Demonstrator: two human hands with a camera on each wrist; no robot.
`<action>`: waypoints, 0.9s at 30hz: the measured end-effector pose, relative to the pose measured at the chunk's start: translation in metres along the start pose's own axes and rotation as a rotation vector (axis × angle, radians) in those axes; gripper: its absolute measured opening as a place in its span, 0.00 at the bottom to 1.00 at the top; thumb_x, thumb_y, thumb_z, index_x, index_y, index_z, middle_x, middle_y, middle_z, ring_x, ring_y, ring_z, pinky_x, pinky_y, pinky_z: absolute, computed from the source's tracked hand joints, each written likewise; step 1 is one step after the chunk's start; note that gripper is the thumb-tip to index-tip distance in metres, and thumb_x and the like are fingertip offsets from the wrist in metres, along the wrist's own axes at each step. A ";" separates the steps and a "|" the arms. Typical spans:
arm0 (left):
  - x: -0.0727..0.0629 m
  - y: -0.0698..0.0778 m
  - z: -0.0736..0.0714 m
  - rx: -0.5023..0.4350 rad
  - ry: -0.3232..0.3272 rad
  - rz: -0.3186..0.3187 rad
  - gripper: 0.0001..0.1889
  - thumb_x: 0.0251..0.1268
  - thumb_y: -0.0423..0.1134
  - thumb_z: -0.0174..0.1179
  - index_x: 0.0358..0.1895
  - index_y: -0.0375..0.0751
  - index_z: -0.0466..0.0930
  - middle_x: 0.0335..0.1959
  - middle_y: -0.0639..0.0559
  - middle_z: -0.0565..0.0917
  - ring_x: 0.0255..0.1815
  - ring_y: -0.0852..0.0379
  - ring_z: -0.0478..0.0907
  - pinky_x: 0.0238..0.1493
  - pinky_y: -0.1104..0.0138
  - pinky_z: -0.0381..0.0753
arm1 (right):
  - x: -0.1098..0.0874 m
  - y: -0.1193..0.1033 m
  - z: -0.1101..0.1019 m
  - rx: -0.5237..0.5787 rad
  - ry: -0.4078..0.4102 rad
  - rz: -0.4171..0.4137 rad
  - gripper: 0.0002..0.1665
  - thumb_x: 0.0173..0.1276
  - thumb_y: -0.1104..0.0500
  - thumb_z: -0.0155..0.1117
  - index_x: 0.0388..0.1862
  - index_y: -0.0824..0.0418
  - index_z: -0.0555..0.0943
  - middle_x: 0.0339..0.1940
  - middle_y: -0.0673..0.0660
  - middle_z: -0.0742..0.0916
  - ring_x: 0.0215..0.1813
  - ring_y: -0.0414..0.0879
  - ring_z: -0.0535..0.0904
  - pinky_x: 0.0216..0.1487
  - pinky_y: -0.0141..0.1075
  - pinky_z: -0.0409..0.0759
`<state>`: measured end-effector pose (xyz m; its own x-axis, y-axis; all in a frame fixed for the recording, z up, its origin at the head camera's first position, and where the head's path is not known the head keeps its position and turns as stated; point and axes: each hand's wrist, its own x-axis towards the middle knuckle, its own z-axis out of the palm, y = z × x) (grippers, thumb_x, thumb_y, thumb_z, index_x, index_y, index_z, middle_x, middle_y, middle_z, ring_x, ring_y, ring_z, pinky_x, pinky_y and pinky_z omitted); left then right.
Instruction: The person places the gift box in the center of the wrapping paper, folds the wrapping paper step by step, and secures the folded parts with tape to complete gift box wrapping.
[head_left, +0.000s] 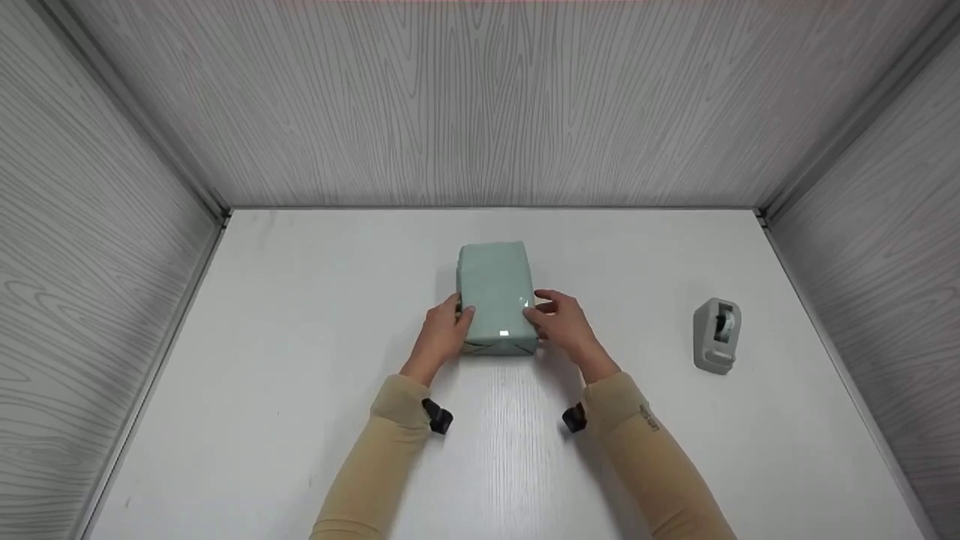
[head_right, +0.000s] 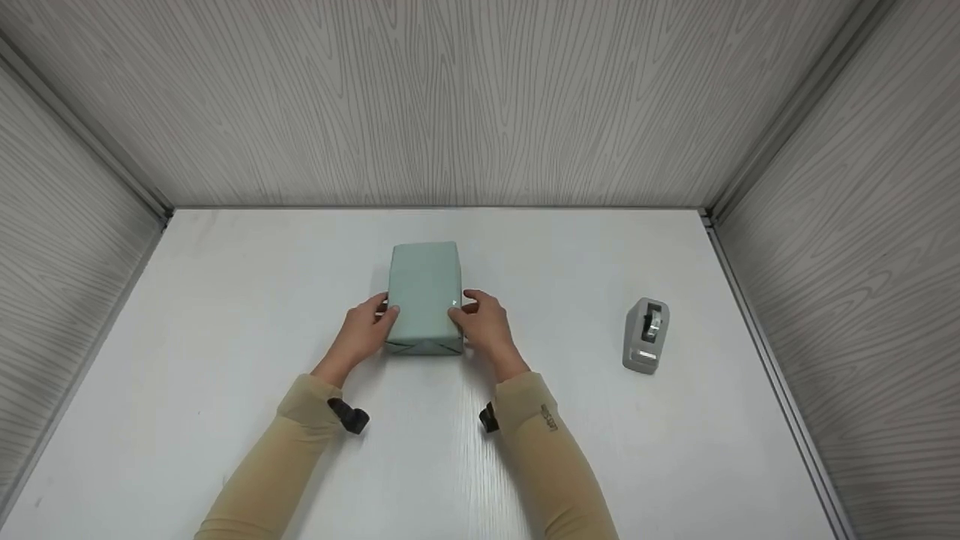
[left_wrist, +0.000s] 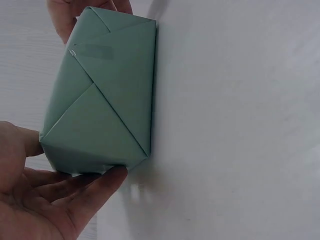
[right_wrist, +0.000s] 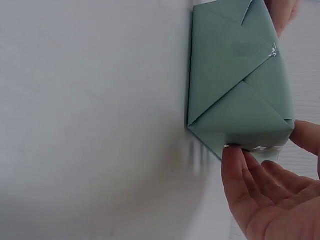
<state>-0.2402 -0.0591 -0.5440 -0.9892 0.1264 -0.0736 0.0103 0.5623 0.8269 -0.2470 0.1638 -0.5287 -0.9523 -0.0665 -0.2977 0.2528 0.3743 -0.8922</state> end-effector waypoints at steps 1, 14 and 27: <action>-0.001 0.000 0.000 -0.010 0.003 0.004 0.27 0.78 0.43 0.48 0.71 0.28 0.61 0.64 0.34 0.74 0.62 0.46 0.74 0.61 0.55 0.73 | -0.001 0.001 0.000 0.010 0.004 -0.005 0.33 0.70 0.57 0.64 0.72 0.62 0.67 0.56 0.64 0.79 0.49 0.52 0.82 0.45 0.39 0.82; -0.022 0.014 0.002 -0.121 0.063 0.142 0.32 0.69 0.33 0.57 0.73 0.29 0.57 0.62 0.35 0.73 0.61 0.45 0.73 0.57 0.57 0.76 | -0.032 0.008 -0.010 0.061 0.078 -0.188 0.37 0.63 0.63 0.68 0.71 0.61 0.69 0.55 0.63 0.80 0.56 0.56 0.80 0.54 0.47 0.78; -0.047 0.025 0.005 -0.186 0.146 0.253 0.25 0.56 0.22 0.57 0.59 0.33 0.67 0.52 0.41 0.75 0.59 0.45 0.76 0.50 0.59 0.81 | -0.058 0.016 -0.014 0.139 0.132 -0.334 0.23 0.62 0.70 0.69 0.57 0.69 0.77 0.52 0.64 0.80 0.58 0.60 0.78 0.57 0.45 0.77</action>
<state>-0.1931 -0.0470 -0.5228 -0.9694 0.1170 0.2160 0.2443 0.3681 0.8971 -0.1904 0.1864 -0.5209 -0.9976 -0.0408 0.0554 -0.0632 0.2222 -0.9730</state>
